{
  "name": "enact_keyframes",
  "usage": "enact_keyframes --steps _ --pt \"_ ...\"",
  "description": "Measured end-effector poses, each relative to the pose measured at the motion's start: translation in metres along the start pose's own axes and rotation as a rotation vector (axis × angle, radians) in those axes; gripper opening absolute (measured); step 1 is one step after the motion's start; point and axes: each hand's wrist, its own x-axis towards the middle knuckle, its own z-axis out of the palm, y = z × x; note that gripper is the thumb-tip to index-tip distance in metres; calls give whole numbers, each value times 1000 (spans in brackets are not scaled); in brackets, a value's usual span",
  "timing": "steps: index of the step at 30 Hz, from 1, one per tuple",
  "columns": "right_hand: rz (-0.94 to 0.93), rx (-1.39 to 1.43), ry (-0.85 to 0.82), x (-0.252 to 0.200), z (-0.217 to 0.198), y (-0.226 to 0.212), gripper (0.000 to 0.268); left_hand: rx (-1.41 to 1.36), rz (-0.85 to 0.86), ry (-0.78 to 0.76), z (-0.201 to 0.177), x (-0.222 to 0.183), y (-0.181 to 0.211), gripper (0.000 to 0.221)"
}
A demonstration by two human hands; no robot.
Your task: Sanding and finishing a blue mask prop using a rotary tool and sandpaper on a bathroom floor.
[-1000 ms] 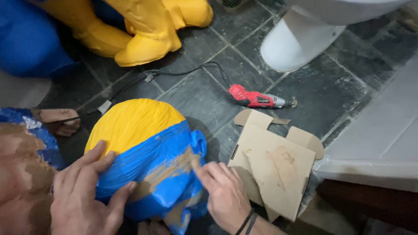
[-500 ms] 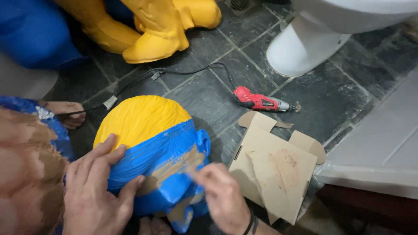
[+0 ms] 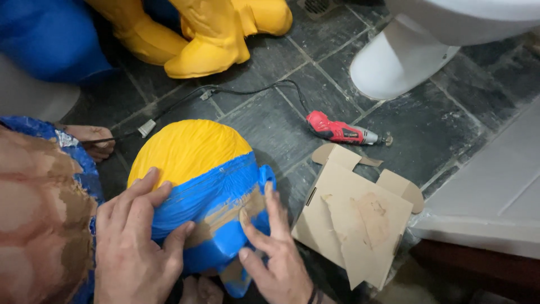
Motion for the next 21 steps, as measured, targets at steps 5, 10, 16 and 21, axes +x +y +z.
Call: enact_keyframes --steps 5,10,16,21 --pt "236 302 105 21 -13 8 72 -51 -16 13 -4 0 1 64" --pt "757 633 181 43 -4 7 135 -94 -56 -1 -5 3 3 65" --pt "826 607 303 40 9 23 130 -92 -41 0 -5 3 2 65" --pt "799 595 515 31 14 57 118 -78 -10 -2 -2 1 -5 63"
